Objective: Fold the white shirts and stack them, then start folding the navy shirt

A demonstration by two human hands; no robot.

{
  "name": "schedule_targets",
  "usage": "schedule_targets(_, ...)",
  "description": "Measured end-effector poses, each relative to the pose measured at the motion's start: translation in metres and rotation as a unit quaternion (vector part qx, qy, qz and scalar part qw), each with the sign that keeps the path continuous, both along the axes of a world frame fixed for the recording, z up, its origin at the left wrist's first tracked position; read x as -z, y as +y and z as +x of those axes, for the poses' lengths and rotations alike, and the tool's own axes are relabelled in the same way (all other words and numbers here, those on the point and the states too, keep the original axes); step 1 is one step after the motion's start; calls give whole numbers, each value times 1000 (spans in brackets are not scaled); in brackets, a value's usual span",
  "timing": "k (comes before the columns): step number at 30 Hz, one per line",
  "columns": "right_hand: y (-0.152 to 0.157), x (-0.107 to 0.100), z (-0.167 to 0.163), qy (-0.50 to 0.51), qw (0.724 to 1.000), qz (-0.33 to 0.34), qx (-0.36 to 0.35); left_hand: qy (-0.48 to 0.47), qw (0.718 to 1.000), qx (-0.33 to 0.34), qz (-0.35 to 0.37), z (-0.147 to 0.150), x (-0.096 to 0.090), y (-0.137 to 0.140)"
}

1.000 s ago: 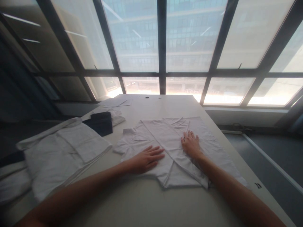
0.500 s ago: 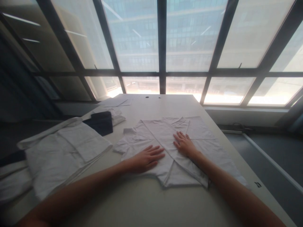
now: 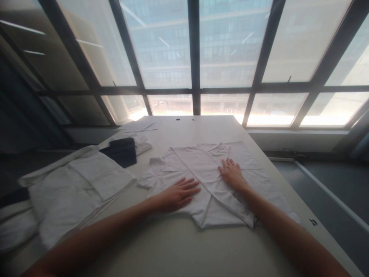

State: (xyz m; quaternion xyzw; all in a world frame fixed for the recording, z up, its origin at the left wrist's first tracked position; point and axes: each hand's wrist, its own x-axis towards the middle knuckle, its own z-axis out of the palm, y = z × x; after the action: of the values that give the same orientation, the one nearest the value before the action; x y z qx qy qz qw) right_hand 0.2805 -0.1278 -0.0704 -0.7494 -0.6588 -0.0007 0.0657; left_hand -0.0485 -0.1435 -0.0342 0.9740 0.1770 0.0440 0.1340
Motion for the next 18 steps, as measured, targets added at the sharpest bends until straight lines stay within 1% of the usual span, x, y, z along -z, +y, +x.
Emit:
schedule_targets(4,5,1,17,-6,998,3,63,9,1000,-3,-5,0,-1,-1)
schedule_targets(9,6,1,33,-5,994,0,111,6,1000,-1,-5,0,1,0)
schedule_targets(18,8,4,39,-26,993,17,117,-9,1000,-1,-11,-1,-1,-1)
